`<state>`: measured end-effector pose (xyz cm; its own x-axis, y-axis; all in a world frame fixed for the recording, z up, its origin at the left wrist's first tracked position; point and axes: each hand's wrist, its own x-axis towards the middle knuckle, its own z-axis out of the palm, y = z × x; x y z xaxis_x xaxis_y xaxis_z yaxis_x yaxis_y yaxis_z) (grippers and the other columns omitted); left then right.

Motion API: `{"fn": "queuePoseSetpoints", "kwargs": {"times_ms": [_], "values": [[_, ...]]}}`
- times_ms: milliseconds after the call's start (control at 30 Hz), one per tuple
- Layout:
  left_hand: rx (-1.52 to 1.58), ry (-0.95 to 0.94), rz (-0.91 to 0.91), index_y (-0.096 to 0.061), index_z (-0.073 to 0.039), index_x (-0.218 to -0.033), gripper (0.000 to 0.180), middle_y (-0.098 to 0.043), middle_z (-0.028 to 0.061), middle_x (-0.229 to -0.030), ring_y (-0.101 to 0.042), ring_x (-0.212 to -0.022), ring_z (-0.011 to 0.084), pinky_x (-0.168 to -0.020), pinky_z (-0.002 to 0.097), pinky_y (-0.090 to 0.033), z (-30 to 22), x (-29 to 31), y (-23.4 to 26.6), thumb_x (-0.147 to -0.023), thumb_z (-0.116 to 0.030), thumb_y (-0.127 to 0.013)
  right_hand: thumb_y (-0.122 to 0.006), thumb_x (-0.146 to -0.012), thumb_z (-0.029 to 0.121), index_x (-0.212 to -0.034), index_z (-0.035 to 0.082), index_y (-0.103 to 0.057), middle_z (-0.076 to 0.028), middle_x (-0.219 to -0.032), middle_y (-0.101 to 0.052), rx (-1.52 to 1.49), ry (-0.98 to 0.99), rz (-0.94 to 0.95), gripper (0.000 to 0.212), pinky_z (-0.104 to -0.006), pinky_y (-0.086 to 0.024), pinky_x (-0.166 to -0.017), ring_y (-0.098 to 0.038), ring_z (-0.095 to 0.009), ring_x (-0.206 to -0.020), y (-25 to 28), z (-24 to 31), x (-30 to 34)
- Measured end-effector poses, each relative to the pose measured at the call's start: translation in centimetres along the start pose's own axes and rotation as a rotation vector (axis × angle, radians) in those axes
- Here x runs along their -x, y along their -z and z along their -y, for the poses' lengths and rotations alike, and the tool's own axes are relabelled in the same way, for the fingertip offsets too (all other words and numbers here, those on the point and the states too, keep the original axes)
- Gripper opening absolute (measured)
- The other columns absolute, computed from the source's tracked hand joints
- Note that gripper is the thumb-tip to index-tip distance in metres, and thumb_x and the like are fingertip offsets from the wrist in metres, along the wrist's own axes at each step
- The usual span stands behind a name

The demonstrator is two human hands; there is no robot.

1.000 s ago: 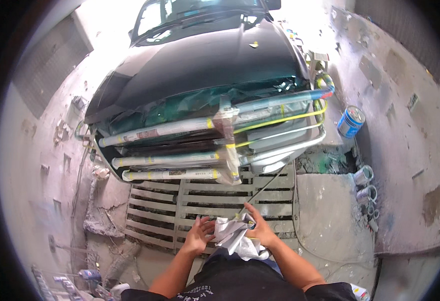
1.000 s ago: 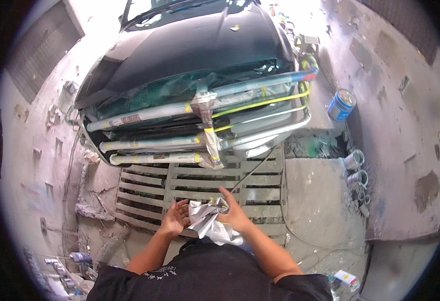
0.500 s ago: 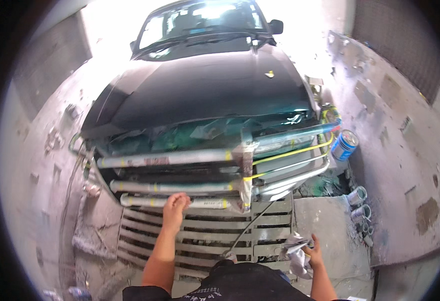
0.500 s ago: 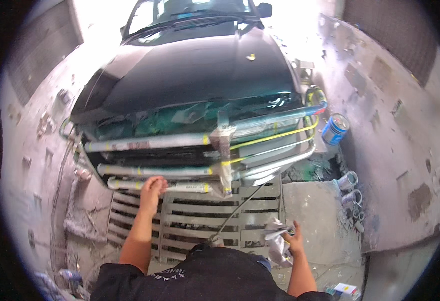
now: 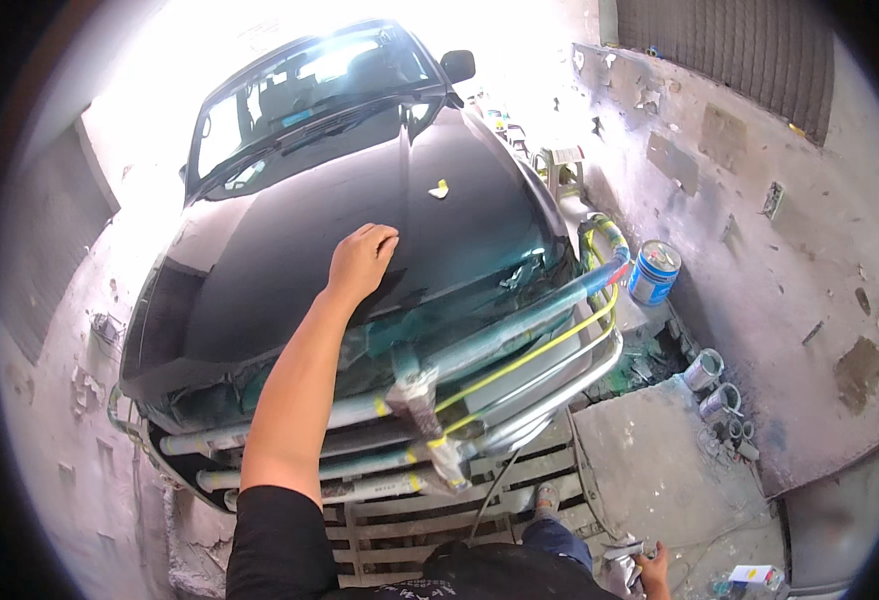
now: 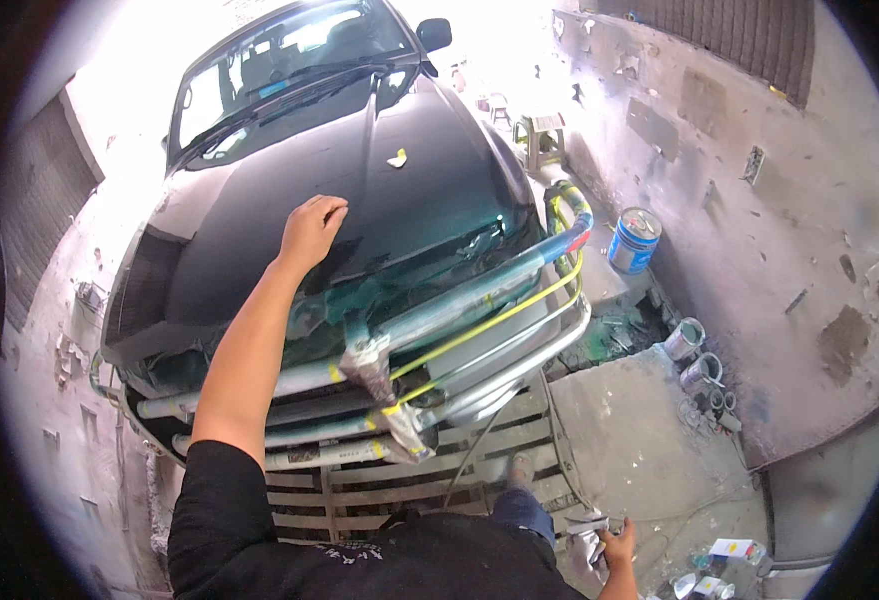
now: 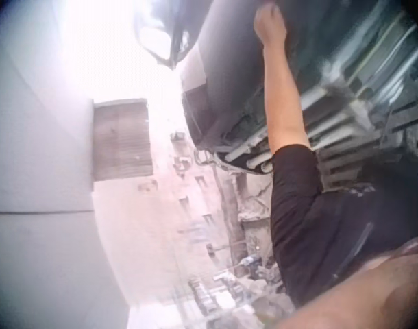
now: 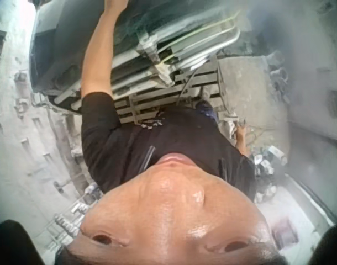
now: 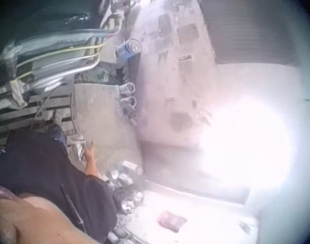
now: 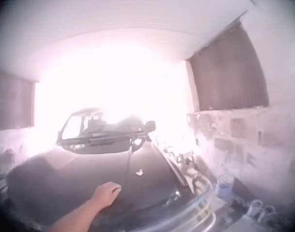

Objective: The person removes masking tape and protective paper from the front bumper and hood of a dark green car in a workshop. They peel off strips of tape and crumple the paper, working around the headlight and grille areas.

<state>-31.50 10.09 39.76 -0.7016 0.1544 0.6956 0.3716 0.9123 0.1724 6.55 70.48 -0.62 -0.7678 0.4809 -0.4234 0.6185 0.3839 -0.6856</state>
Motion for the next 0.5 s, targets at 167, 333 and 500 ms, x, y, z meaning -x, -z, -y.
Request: {"fn": "queuePoseSetpoints", "kwargs": {"times_ms": [167,333,500], "values": [[-0.393,-0.167,0.15,-0.067,-0.009,-0.092,0.014,-0.063,0.0058,-0.087,-0.06,-0.092,0.0256,-0.079,0.0394,-0.047,1.5,-8.3,-7.4,-0.083,-0.017,-0.062,-0.075,-0.067,0.011,-0.137,-0.005,-0.033,-0.027,-0.13,-0.047,-0.204,-0.14,0.074,0.083,-0.039,-0.038,-0.101,-0.048,-0.035,-0.12,-1.3,-4.4,-6.7],[-0.767,-0.243,0.386,-0.068,-0.01,-0.083,0.011,-0.062,0.0039,-0.087,-0.059,-0.092,0.0215,-0.077,0.0369,-0.043,1.0,-13.6,-12.0,-0.083,-0.016,-0.059,-0.077,-0.065,0.013,-0.137,-0.005,-0.034,-0.026,-0.129,-0.049,-0.058,-0.202,0.075,0.086,-0.0372,-0.039,-0.099,-0.049,-0.034,-0.119,0.3,-4.2,-12.8],[-0.94,-0.255,0.548,-0.069,-0.012,-0.079,0.015,-0.062,0.002,-0.085,-0.06,-0.089,0.0196,-0.075,0.0356,-0.043,0.9,-15.3,-13.8,-0.084,-0.014,-0.054,-0.077,-0.067,0.014,-0.136,-0.006,-0.035,-0.025,-0.13,-0.048,-0.077,-0.176,0.09,0.084,-0.0384,-0.038,-0.1,-0.048,-0.034,-0.119,1.7,-0.2,-17.2]]}}
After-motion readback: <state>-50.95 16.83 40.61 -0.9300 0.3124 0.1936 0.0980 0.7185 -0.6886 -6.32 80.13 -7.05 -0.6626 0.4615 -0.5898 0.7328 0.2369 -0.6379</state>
